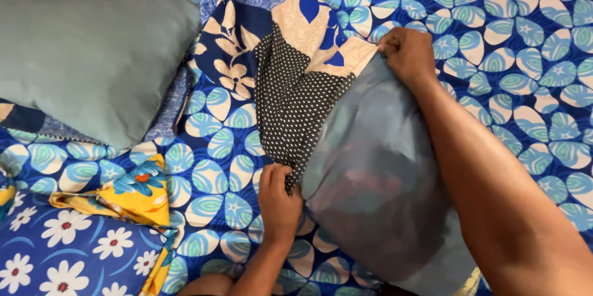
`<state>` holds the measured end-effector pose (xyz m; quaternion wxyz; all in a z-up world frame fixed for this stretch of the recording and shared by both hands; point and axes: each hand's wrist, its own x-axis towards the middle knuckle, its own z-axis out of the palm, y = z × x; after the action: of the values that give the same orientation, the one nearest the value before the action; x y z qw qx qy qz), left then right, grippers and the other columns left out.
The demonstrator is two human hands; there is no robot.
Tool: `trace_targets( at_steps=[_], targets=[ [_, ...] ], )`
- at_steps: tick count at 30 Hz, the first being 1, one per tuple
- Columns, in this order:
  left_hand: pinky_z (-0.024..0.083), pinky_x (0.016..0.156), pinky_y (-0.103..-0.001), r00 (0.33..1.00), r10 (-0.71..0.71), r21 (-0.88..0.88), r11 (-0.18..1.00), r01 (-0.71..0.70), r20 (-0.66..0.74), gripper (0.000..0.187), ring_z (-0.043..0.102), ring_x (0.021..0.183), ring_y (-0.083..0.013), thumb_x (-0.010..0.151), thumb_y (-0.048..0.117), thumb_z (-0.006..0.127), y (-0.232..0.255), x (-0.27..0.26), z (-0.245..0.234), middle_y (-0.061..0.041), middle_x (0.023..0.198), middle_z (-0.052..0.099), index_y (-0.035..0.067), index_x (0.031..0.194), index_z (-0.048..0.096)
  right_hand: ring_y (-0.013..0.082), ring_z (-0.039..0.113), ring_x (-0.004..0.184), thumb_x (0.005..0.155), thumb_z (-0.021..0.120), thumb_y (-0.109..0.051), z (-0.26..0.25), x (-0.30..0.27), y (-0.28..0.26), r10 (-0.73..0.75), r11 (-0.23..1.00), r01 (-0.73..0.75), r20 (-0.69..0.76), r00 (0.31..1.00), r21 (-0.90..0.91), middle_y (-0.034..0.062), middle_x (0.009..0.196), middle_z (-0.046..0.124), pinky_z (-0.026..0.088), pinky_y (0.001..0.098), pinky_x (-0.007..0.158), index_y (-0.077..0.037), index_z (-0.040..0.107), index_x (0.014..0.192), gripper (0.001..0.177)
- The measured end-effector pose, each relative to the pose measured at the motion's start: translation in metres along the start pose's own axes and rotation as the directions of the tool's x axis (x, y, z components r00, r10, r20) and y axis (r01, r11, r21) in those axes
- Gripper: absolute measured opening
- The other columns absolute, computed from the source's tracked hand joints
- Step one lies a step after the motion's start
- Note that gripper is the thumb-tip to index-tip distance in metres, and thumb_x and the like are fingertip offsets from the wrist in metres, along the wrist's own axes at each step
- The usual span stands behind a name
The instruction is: The person puts a pillow inside a pillowcase by turning the case inside out, pulling it over the pillow, and smoothing the surface.
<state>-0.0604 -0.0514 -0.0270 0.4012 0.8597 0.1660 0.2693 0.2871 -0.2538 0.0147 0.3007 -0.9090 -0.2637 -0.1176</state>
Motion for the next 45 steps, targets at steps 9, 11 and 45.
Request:
trace_targets(
  at_steps=[9,11,45],
  targets=[
    [0.052,0.089,-0.044,0.998,0.012,-0.068,0.998,-0.008,0.067,0.033,0.066,0.105,-0.0400,0.081,-0.009,0.062,-0.014,0.046,0.000,-0.017,0.113,0.067,0.001,0.112,0.063,0.0334,0.073,0.092,0.094,0.069,-0.005,-0.054,-0.062,0.065,-0.077,0.983,0.082,0.036,0.996,-0.164,0.0156,0.103,0.075,0.057,0.0403,0.083,-0.005,0.078,0.102,0.012],
    [0.053,0.089,-0.044,0.992,0.054,-0.147,0.988,-0.037,0.112,0.035,0.067,0.105,-0.0396,0.079,-0.008,0.062,-0.006,0.044,-0.001,-0.017,0.110,0.068,0.002,0.112,0.063,0.0341,0.072,0.087,0.093,0.071,-0.009,-0.049,-0.074,0.089,0.000,0.982,0.016,0.087,0.996,-0.188,0.0165,0.099,0.075,0.056,0.0416,0.079,-0.007,0.078,0.107,0.016],
    [0.056,0.081,-0.046,0.814,-0.579,-0.267,0.792,0.550,-0.040,0.028,0.074,0.091,-0.0415,0.090,0.004,0.060,-0.004,0.012,0.034,-0.025,0.097,0.072,-0.001,0.116,0.054,0.0174,0.065,0.092,0.100,0.069,-0.008,0.044,-0.111,0.167,-0.010,0.967,0.051,-0.162,0.987,0.251,0.0096,0.105,0.063,0.052,0.0292,0.078,-0.002,0.061,0.112,0.015]
  ],
)
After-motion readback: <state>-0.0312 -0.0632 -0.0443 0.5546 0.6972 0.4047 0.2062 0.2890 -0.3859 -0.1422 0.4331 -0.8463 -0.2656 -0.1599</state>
